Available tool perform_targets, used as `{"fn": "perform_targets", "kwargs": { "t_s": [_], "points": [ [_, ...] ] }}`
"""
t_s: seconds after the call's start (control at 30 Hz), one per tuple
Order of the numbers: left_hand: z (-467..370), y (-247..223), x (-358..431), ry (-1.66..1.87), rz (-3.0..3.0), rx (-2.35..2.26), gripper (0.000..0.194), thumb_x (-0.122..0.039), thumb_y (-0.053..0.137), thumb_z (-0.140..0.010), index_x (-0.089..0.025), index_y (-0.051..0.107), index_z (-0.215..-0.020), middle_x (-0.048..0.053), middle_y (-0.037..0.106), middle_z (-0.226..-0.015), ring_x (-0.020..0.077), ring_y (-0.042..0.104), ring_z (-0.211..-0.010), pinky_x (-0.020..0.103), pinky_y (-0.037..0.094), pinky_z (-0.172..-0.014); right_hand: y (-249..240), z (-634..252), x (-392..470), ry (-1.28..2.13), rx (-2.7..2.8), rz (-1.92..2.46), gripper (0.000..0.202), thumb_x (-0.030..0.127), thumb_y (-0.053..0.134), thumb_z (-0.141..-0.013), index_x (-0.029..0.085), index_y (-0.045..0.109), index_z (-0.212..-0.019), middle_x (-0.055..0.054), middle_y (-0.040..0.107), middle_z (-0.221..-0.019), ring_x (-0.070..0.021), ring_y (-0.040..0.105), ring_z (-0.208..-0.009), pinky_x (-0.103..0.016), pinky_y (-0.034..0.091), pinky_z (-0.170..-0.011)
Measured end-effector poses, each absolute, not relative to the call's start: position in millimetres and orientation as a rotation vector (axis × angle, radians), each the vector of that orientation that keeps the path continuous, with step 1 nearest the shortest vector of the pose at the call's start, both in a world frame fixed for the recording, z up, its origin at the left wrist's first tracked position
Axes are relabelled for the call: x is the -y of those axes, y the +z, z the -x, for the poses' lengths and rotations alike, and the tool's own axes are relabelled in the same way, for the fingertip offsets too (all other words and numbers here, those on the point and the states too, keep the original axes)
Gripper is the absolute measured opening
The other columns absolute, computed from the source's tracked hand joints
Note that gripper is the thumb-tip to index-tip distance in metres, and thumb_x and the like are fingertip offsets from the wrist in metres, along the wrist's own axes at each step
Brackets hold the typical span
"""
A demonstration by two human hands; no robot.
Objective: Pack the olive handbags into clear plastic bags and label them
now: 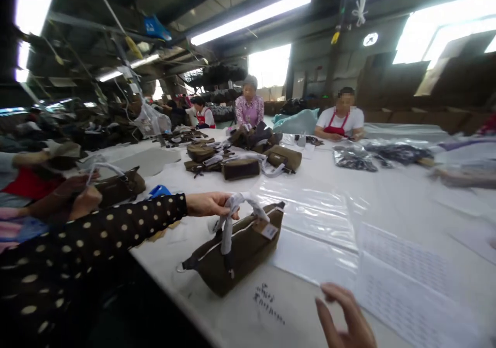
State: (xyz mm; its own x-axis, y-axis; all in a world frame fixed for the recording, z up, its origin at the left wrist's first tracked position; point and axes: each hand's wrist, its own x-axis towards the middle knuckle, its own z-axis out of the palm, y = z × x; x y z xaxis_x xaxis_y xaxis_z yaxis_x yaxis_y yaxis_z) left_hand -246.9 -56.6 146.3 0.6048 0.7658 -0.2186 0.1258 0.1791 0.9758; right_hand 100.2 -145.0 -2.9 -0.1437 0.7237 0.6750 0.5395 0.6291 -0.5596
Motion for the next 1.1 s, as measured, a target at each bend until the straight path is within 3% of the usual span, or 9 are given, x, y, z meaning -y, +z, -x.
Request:
{"fn": "perform_targets", "kwargs": {
  "t_s": [0.13,0.23,0.4,0.53,0.63,0.8,0.87,0.97,1.1],
  "points": [
    [210.4,159.4,64.4,0.334,-1.387,-0.707,0.033,-0.038,0.072,-0.066,-0.015,0.058,-0.086,0.003,0.062,-0.081,0.0143,0.056,-0.079,0.027,0.041,-0.074,67.7,-81.2,113.6,0.289,1.948,0.855,0.069,0.032,0.066,-0.07,0.02,0.033,-0.129,-0.013,0.045,-0.122,-0.0292,0.044,-0.112,-0.05,0.042,-0.092],
    [193.6,168.7,74.6,0.288,-1.35,-0.614,0.032,-0.033,0.071,-0.067,-0.013,0.057,-0.087,0.002,0.06,-0.078,0.0145,0.055,-0.075,0.029,0.042,-0.074,98.1,-67.7,104.9,0.163,2.049,0.79,0.081,0.04,0.067,-0.067,0.017,0.026,-0.133,-0.015,0.04,-0.128,-0.031,0.038,-0.118,-0.051,0.039,-0.095],
    [178.2,156.1,89.9,0.454,-1.288,-0.595,0.03,-0.032,0.069,-0.069,-0.013,0.056,-0.089,0.001,0.056,-0.073,0.0134,0.052,-0.072,0.03,0.042,-0.074,44.2,-86.6,128.2,0.118,1.887,1.165,0.066,0.044,0.062,-0.07,0.017,0.036,-0.125,-0.008,0.052,-0.092,-0.0197,0.055,-0.074,-0.036,0.052,-0.062],
    [164.5,132.4,89.2,0.465,-1.313,-0.662,0.03,-0.034,0.068,-0.069,-0.014,0.054,-0.087,0.0,0.053,-0.071,0.0125,0.051,-0.067,0.029,0.042,-0.069,-7.8,-104.2,145.9,0.199,1.864,1.36,0.055,0.044,0.052,-0.077,0.015,0.039,-0.122,-0.005,0.051,-0.081,-0.0177,0.054,-0.065,-0.034,0.05,-0.059],
    [155.5,125.4,83.4,0.528,-1.367,-0.745,0.027,-0.035,0.066,-0.071,-0.014,0.052,-0.083,-0.001,0.05,-0.072,0.0108,0.049,-0.064,0.027,0.042,-0.066,-9.6,-98.4,154.5,0.328,1.792,1.406,0.041,0.038,0.053,-0.077,0.02,0.046,-0.113,-0.001,0.053,-0.073,-0.0127,0.05,-0.053,-0.028,0.046,-0.052],
    [149.1,130.9,81.5,0.477,-1.481,-0.854,0.028,-0.038,0.062,-0.073,-0.014,0.053,-0.085,-0.001,0.051,-0.07,0.0117,0.05,-0.063,0.024,0.041,-0.06,14.3,-30.2,160.7,1.184,1.19,1.184,0.049,0.039,0.059,-0.071,0.027,0.035,-0.113,0.003,0.054,-0.074,-0.0124,0.053,-0.05,-0.024,0.045,-0.038],
    [149.8,132.4,81.1,0.468,-1.513,-0.876,0.028,-0.039,0.061,-0.074,-0.014,0.054,-0.086,-0.001,0.053,-0.069,0.0126,0.05,-0.064,0.024,0.041,-0.06,19.0,10.3,147.6,1.478,0.815,0.988,0.063,0.036,0.064,-0.066,0.028,0.024,-0.114,0.004,0.054,-0.081,-0.0137,0.059,-0.056,-0.031,0.053,-0.05],
    [153.4,132.5,73.9,0.466,-1.541,-0.937,0.027,-0.039,0.06,-0.075,-0.014,0.055,-0.084,0.0,0.055,-0.07,0.0131,0.05,-0.065,0.024,0.041,-0.06,19.7,54.9,117.1,1.523,0.482,0.828,0.061,0.028,0.068,-0.059,0.026,0.03,-0.106,0.0,0.055,-0.1,-0.018,0.061,-0.089,-0.037,0.052,-0.076],
    [157.4,132.3,60.9,0.44,-1.562,-0.969,0.026,-0.037,0.062,-0.074,-0.014,0.057,-0.086,0.001,0.056,-0.071,0.0133,0.052,-0.066,0.024,0.041,-0.061,19.4,57.4,111.2,1.584,0.516,0.847,0.038,0.035,0.069,-0.057,0.023,0.042,-0.082,-0.001,0.059,-0.091,-0.0206,0.06,-0.091,-0.04,0.052,-0.08]
  ]
}}
